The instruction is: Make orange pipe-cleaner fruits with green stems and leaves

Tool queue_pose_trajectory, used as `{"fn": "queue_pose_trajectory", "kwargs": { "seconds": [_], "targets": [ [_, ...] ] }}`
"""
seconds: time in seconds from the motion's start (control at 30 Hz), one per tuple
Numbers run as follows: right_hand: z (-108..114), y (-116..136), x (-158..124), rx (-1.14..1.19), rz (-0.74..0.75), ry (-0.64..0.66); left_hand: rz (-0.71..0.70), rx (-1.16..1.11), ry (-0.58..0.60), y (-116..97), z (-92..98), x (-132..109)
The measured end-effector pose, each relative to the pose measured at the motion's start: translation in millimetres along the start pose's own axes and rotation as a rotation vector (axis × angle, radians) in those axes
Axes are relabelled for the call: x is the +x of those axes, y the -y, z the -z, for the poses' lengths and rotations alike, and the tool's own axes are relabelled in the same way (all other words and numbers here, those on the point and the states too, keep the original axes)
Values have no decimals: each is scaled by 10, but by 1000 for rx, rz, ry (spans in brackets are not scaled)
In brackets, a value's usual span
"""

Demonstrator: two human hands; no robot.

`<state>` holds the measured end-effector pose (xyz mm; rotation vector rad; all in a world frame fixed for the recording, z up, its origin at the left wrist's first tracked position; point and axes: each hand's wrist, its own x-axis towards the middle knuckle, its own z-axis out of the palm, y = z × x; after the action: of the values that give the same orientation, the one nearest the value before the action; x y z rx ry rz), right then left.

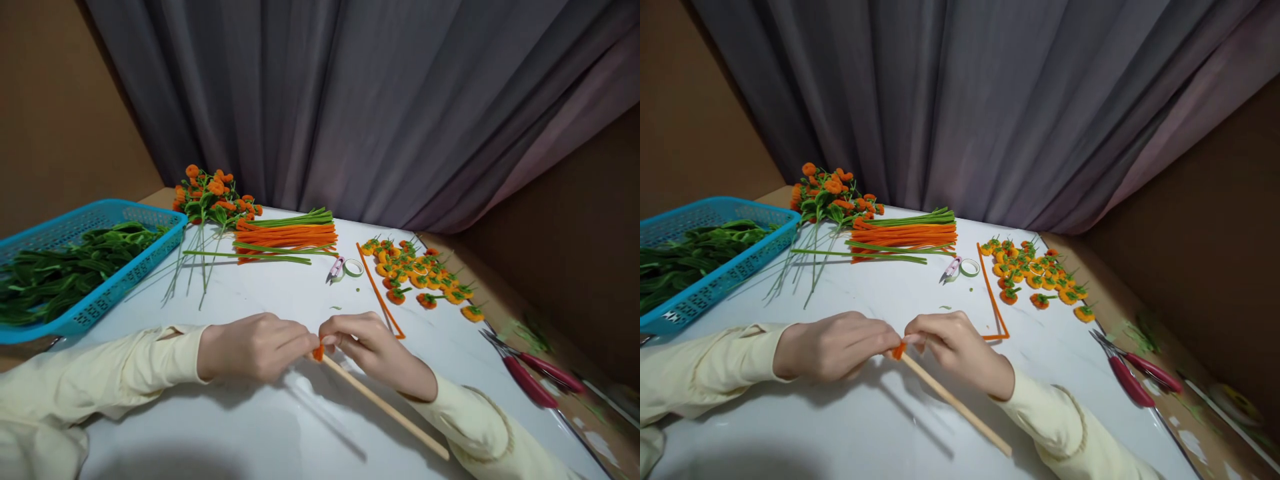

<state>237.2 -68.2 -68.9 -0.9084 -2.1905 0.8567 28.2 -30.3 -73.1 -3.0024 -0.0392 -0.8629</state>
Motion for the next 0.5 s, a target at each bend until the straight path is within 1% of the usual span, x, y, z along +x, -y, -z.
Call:
{"fn": "queue_pose_trajectory", "kwargs": {
  "seconds": [0.13, 0.23, 0.37, 0.5],
  "targets": [
    [-36, 6, 27, 338, -239, 92, -41, -2, -48, 15, -28, -23],
    [-51, 34, 24, 437, -356, 59, -68, 16, -115, 27, -34, -20],
    [-85, 74, 24, 503, -414, 3, -65, 39, -198, 49, -15, 4],
    [-119, 109, 28, 585, -418, -45, -55, 58, -219, 68, -22, -1]
  ]
}}
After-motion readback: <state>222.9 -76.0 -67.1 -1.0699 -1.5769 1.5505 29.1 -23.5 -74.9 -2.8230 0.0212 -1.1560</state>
